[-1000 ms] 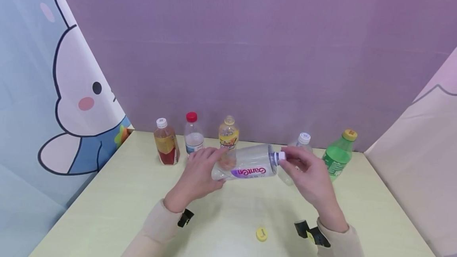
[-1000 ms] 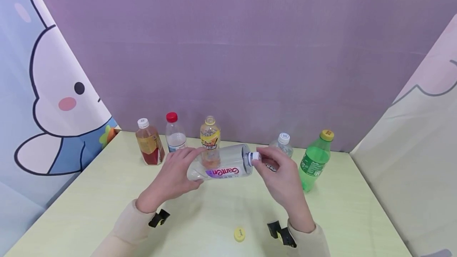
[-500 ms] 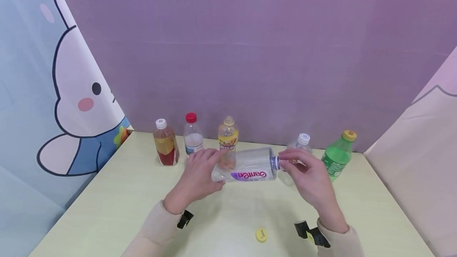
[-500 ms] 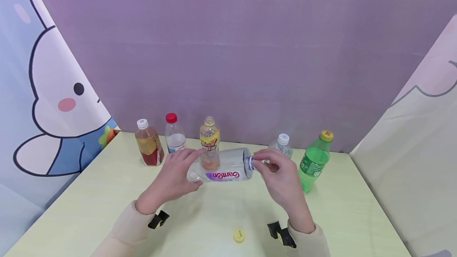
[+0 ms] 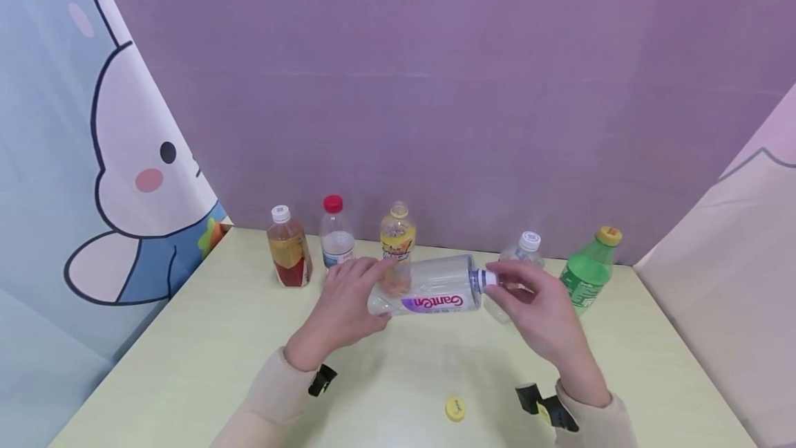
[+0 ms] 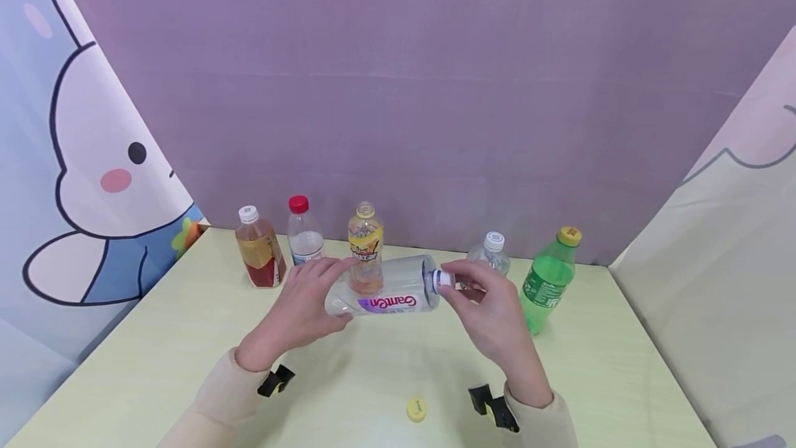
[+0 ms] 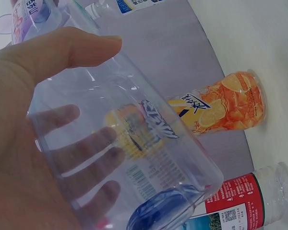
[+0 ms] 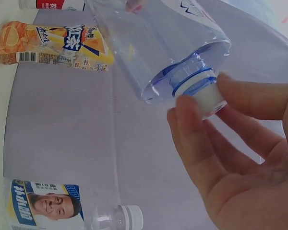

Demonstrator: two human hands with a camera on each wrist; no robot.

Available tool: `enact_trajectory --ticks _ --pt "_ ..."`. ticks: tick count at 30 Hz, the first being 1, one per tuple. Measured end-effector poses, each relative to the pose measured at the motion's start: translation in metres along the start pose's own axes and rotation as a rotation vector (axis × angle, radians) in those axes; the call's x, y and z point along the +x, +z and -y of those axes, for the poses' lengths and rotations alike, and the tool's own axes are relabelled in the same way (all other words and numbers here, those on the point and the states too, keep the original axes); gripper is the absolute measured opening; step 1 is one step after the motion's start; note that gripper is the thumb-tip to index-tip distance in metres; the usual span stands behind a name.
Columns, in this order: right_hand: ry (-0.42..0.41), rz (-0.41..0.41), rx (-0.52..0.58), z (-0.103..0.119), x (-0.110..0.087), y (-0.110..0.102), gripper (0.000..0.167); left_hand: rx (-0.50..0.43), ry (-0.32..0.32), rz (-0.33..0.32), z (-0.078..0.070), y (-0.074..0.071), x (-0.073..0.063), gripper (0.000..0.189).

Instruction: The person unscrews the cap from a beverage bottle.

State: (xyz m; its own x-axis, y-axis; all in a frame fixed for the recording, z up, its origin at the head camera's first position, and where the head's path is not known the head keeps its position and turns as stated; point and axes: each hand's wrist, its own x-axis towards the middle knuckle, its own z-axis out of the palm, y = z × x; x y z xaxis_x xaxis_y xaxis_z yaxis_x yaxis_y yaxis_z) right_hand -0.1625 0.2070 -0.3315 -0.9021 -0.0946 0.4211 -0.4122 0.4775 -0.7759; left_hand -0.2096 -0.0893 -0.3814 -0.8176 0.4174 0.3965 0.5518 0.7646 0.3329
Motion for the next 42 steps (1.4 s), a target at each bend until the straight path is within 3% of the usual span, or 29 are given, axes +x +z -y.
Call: enact_trajectory --ticks 4,8,14,21,25,34,42 --pt "-0.037 -0.009 0.044 -0.002 0.001 0.000 0.027 -0.005 -0.007 0.003 0.000 0.000 0.000 0.087" --pt "-0.054 -0.046 0.017 -0.002 0.000 0.001 0.020 -0.015 -0.021 0.013 -0.001 0.000 0.000 0.087" --pt "-0.064 -0.086 -0.022 -0.001 0.000 0.000 0.027 -0.053 -0.026 0.022 -0.002 0.000 0.001 0.087" --pt "-0.040 -0.106 0.050 -0.002 0.000 -0.002 0.030 -0.072 -0.063 0.015 -0.001 -0.002 0.000 0.086" --pt "-0.067 -0.075 0.024 -0.005 0.002 -0.002 0.028 -0.079 -0.095 0.004 -0.001 -0.004 -0.001 0.086" --pt "-0.079 0.006 -0.185 -0.020 -0.002 -0.002 0.027 -0.095 -0.104 0.008 -0.001 -0.002 0.001 0.088" --pt "-0.111 0.117 -0.274 -0.037 -0.010 0.001 0.029 -0.200 -0.148 0.027 -0.005 0.001 0.002 0.088"
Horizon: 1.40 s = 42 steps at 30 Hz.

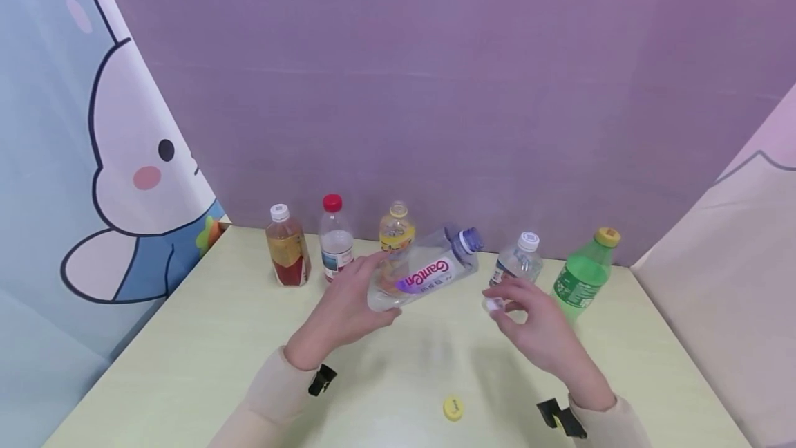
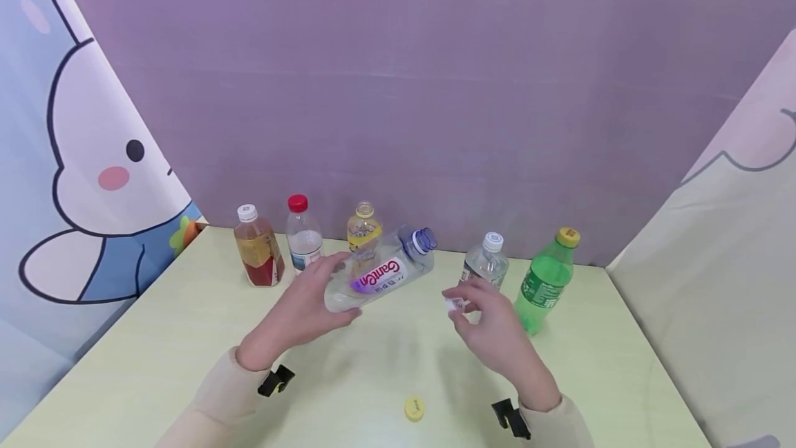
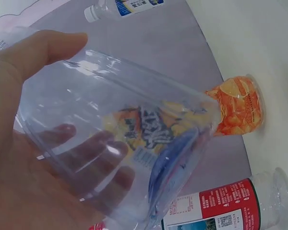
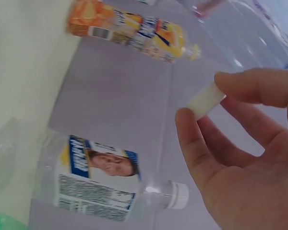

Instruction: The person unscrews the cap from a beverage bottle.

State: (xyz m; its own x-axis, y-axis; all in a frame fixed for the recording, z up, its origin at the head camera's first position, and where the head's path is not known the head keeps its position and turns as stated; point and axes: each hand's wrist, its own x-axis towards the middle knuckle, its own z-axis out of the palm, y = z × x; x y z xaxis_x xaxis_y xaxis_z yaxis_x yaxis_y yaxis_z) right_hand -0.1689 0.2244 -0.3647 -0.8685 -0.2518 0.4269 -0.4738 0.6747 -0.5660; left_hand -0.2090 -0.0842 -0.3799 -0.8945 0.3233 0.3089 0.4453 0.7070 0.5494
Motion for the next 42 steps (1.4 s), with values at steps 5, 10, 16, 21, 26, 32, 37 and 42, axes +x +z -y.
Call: enact_trajectory --ticks 5,10,16,21,26,32,37,42 --pt "-0.031 0.085 -0.031 -0.009 -0.008 0.011 0.033 -0.109 -0.011 0.019 -0.001 0.005 0.001 0.087" --pt "-0.007 0.175 -0.010 -0.016 -0.017 0.019 0.035 -0.198 -0.004 0.034 -0.002 0.013 0.000 0.088" --pt "0.044 0.298 -0.001 -0.024 -0.026 0.025 0.030 -0.307 -0.017 0.043 -0.002 0.028 0.005 0.089" --pt "-0.012 0.395 0.028 -0.033 -0.034 0.033 0.026 -0.387 -0.063 0.039 -0.003 0.039 0.010 0.091" --pt "-0.024 0.470 0.049 -0.036 -0.042 0.040 0.025 -0.437 -0.091 0.049 -0.005 0.046 0.012 0.096" --pt "0.013 0.566 0.005 -0.033 -0.047 0.044 0.026 -0.448 -0.089 0.051 -0.006 0.052 0.017 0.099" --pt "0.019 0.608 -0.018 -0.030 -0.051 0.046 0.026 -0.414 -0.111 0.055 -0.006 0.058 0.022 0.096" --pt "0.062 0.651 -0.034 -0.027 -0.057 0.048 0.026 -0.403 -0.146 0.083 -0.006 0.065 0.027 0.094"
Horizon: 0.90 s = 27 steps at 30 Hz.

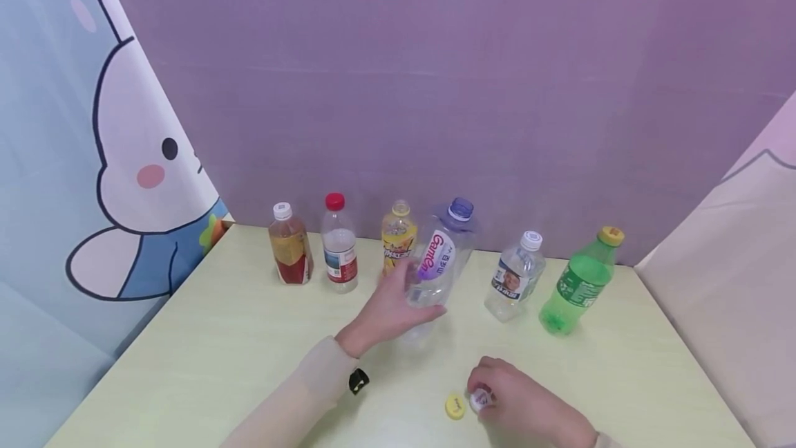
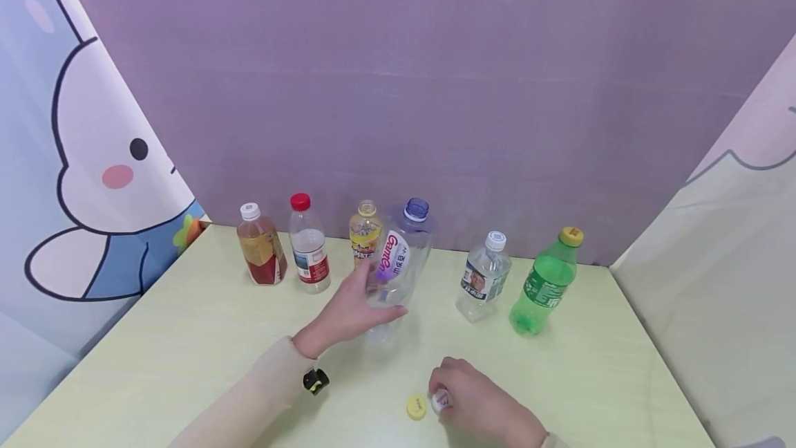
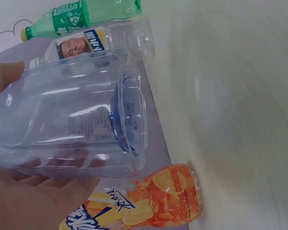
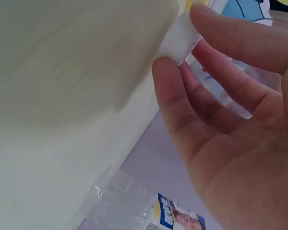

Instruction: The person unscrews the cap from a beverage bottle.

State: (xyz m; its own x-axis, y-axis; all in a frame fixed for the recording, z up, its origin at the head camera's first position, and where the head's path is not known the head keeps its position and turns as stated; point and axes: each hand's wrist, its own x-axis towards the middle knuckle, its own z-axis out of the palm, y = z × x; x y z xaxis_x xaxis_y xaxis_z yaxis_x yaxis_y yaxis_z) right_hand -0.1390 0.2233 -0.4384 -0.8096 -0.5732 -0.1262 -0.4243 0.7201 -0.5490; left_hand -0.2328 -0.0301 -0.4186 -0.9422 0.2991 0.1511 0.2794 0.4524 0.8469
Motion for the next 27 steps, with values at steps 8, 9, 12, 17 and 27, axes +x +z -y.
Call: enact_trajectory --ticks 8,9,12,17,27 --pt "0.028 0.000 -0.072 0.007 -0.003 0.008 0.029 0.022 0.013 -0.005 -0.003 0.017 0.011 0.097" --pt "0.028 0.002 -0.083 0.008 -0.003 0.008 0.029 0.029 0.014 -0.009 -0.004 0.018 0.012 0.097" --pt "0.035 0.014 -0.108 0.010 -0.003 0.008 0.028 0.049 0.019 -0.011 -0.007 0.022 0.016 0.096" --pt "0.069 0.038 -0.118 0.015 -0.005 0.007 0.027 0.045 0.019 -0.003 -0.008 0.028 0.024 0.095" --pt "0.095 0.035 -0.117 0.021 -0.012 -0.004 0.025 0.119 0.007 0.003 0.002 0.039 0.038 0.094"
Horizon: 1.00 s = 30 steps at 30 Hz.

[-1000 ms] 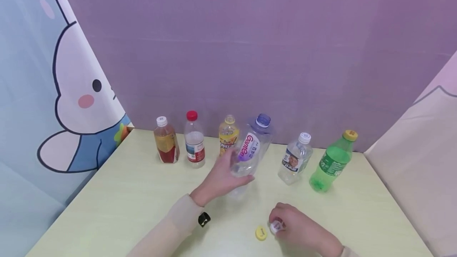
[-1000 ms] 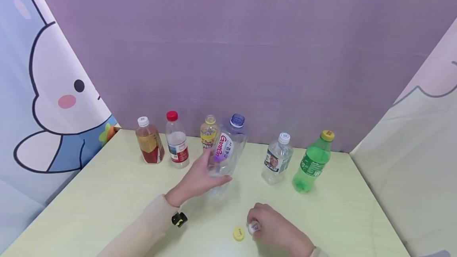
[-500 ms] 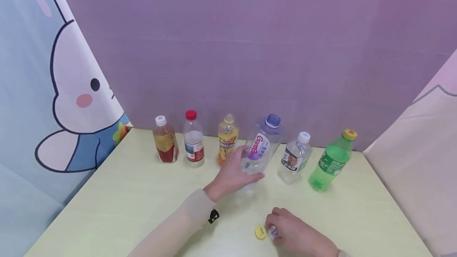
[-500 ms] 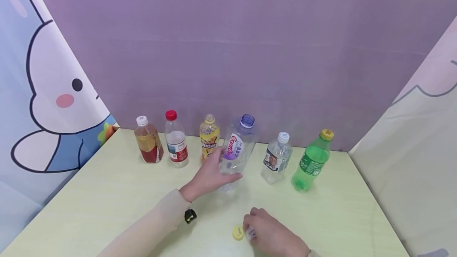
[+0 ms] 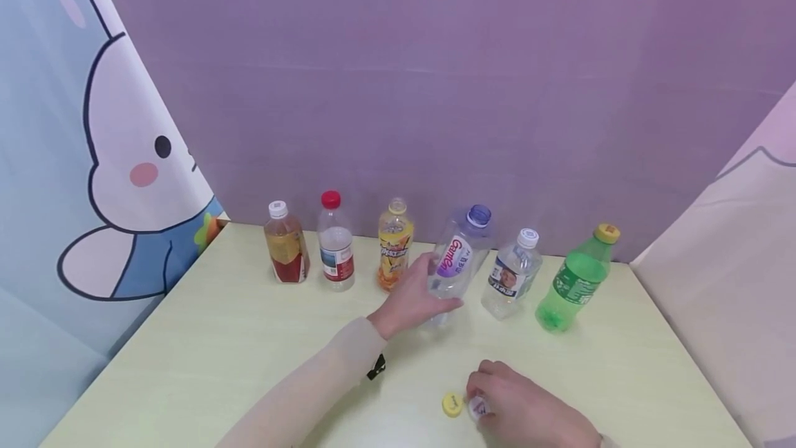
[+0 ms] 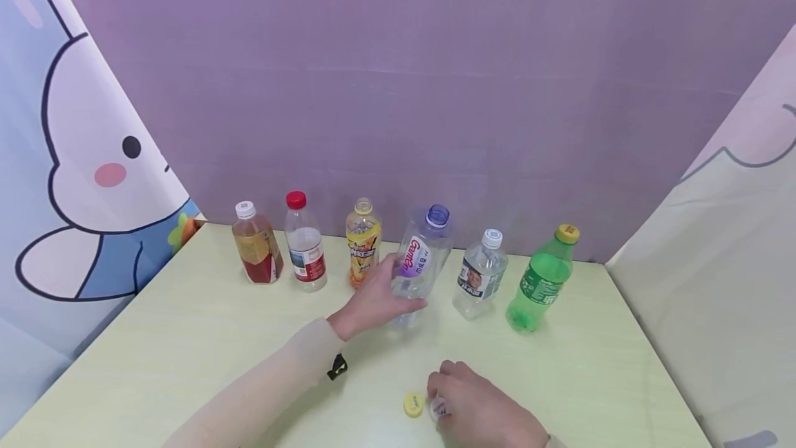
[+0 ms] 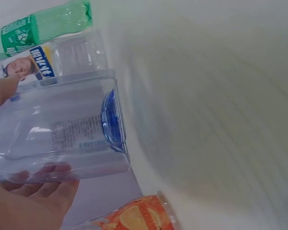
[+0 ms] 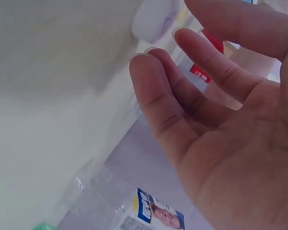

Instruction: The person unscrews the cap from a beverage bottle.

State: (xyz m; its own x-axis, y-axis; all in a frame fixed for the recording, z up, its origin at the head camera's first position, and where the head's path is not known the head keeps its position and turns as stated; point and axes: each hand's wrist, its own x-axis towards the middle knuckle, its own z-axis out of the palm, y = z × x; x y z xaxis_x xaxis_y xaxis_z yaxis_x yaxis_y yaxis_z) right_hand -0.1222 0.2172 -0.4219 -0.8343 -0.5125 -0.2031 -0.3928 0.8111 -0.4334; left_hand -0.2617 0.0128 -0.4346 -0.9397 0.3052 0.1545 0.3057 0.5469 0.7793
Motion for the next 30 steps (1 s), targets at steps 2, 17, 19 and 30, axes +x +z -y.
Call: enact_trajectory --ticks 2,17,19,30 --pt "-0.038 -0.024 -0.007 -0.002 -0.001 -0.004 0.021 0.010 -0.006 -0.004 0.001 0.002 0.002 0.093" --pt "-0.137 -0.330 0.071 -0.009 0.007 -0.033 0.013 -0.027 -0.085 -0.048 0.009 0.009 0.014 0.093" --pt "-0.092 -0.387 0.086 -0.009 0.009 -0.037 0.013 -0.029 -0.102 -0.048 0.009 0.011 0.015 0.095" --pt "0.048 -0.699 0.097 -0.012 0.018 -0.052 0.013 -0.005 -0.134 -0.044 0.005 0.016 0.022 0.090"
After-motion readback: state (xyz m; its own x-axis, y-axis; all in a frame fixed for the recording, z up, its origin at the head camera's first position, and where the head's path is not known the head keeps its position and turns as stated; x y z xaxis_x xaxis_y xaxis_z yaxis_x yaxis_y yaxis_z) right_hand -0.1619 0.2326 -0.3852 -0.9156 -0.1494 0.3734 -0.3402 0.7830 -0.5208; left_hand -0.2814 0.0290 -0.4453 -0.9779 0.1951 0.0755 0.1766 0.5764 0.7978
